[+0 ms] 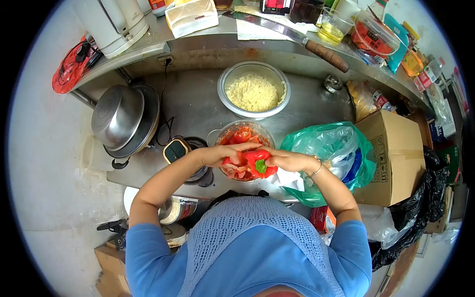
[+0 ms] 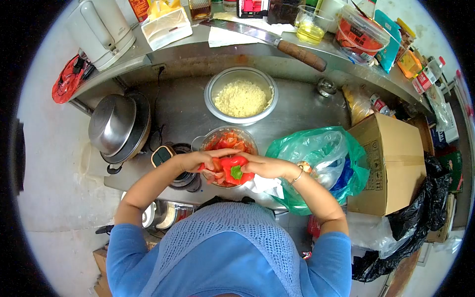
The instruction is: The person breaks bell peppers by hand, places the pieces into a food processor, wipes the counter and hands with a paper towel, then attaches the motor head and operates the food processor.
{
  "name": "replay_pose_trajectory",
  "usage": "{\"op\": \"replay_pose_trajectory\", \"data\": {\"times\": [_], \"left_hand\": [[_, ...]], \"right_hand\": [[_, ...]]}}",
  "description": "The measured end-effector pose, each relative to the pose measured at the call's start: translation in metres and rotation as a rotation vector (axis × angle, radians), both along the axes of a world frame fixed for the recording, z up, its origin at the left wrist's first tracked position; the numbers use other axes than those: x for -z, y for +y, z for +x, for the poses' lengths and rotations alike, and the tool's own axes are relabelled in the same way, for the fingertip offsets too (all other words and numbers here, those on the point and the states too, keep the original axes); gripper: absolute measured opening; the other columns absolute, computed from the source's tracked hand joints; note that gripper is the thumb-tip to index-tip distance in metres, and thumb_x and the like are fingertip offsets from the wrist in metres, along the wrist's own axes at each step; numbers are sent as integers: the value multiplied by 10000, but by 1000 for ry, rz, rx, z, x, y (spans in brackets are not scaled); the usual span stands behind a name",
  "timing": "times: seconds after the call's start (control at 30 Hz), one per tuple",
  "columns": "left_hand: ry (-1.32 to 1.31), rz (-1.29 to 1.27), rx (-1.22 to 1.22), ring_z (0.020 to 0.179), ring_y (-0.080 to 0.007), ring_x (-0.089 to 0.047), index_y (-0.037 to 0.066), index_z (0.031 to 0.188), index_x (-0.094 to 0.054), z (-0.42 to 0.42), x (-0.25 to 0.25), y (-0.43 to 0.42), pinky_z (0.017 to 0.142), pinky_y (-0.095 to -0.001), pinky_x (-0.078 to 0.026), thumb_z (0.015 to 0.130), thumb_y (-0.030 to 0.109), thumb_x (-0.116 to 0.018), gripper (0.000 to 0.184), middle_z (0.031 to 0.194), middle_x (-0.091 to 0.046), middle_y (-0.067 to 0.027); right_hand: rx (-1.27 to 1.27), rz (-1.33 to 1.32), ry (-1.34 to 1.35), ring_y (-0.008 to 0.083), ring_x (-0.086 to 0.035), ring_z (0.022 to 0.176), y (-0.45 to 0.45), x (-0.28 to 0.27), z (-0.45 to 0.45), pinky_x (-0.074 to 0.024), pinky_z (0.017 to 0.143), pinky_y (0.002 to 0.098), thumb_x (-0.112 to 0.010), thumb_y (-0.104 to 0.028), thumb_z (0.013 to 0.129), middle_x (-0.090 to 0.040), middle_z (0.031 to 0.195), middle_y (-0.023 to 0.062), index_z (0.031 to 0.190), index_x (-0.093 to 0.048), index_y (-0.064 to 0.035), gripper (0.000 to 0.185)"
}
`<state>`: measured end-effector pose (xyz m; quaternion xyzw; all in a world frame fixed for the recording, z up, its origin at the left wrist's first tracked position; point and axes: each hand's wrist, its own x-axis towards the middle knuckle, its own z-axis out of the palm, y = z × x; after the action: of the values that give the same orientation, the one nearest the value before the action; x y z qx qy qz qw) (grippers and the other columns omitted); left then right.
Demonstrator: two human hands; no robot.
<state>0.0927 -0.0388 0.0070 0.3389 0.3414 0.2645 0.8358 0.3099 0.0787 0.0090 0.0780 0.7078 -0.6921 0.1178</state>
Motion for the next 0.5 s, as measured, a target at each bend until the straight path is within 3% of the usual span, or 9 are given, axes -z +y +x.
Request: {"op": "replay_pose_trajectory", "data": {"times": [0.13,0.17,0.2,0.27,0.3,0.37,0.4,0.47,0.5], "left_hand": [[-351,-25,-244,781,-284,-583,122,1443,-138,0,15,-9,600,-324,-472,636,207,-464,874,971,-569,-191],[-420,-18,-352,835,-297,-589,109,1424,-203,-4,13,-11,625,-340,-495,658,237,-463,819,1121,-529,-202],[-420,-23,-354,835,-297,-589,109,1424,-203,-10,10,-12,625,-340,-495,658,237,-463,819,1121,-529,-202],[-356,231,-680,926,-255,-567,109,1390,-257,-21,5,-17,796,-356,-476,683,161,-479,744,1184,-485,-176],[-355,226,-683,926,-255,-567,109,1390,-257,-27,7,-20,796,-356,-476,683,161,-479,744,1184,-485,-176],[336,564,-805,1012,-247,-525,88,1361,-293,-36,13,-25,853,-329,-446,690,121,-537,715,1222,-457,-160],[338,558,-808,1012,-247,-525,88,1361,-293,-34,17,-27,853,-329,-446,690,121,-537,715,1222,-457,-160],[697,714,-550,1088,-242,-484,73,1360,-303,-25,21,-28,911,-337,-421,681,152,-591,741,1293,-418,-131],[898,855,-421,1156,-295,-442,53,1355,-305,-20,18,-25,972,-365,-368,717,248,-627,741,1318,-395,-156]], "right_hand": [[212,-309,-18,195,-498,1099,-1,2,10,-351,979,287,-396,-177,849,-535,1191,127,1317,-356,44,519],[313,-407,75,213,-550,1046,1,24,14,-390,955,309,-399,-239,854,-570,1146,133,1264,-416,47,500],[312,-412,74,213,-550,1046,4,26,21,-390,955,309,-399,-239,854,-570,1146,133,1264,-416,47,500],[483,-524,253,238,-580,1016,11,30,37,-421,925,319,-403,-317,854,-581,1125,152,1218,-449,38,511],[643,-502,241,247,-591,994,8,27,45,-433,908,323,-405,-343,851,-588,1110,159,1203,-456,32,517],[842,-484,238,267,-598,985,2,21,60,-446,900,327,-407,-354,849,-591,1097,171,1214,-436,36,534],[839,-489,234,267,-598,985,1,21,65,-446,900,327,-407,-354,849,-591,1097,171,1214,-436,36,534],[849,-560,232,280,-595,995,0,22,72,-447,907,334,-409,-349,847,-584,1110,174,1228,-419,39,544],[792,-621,301,282,-588,1016,0,24,70,-442,919,343,-424,-341,840,-574,1131,178,1240,-407,44,555]]}}
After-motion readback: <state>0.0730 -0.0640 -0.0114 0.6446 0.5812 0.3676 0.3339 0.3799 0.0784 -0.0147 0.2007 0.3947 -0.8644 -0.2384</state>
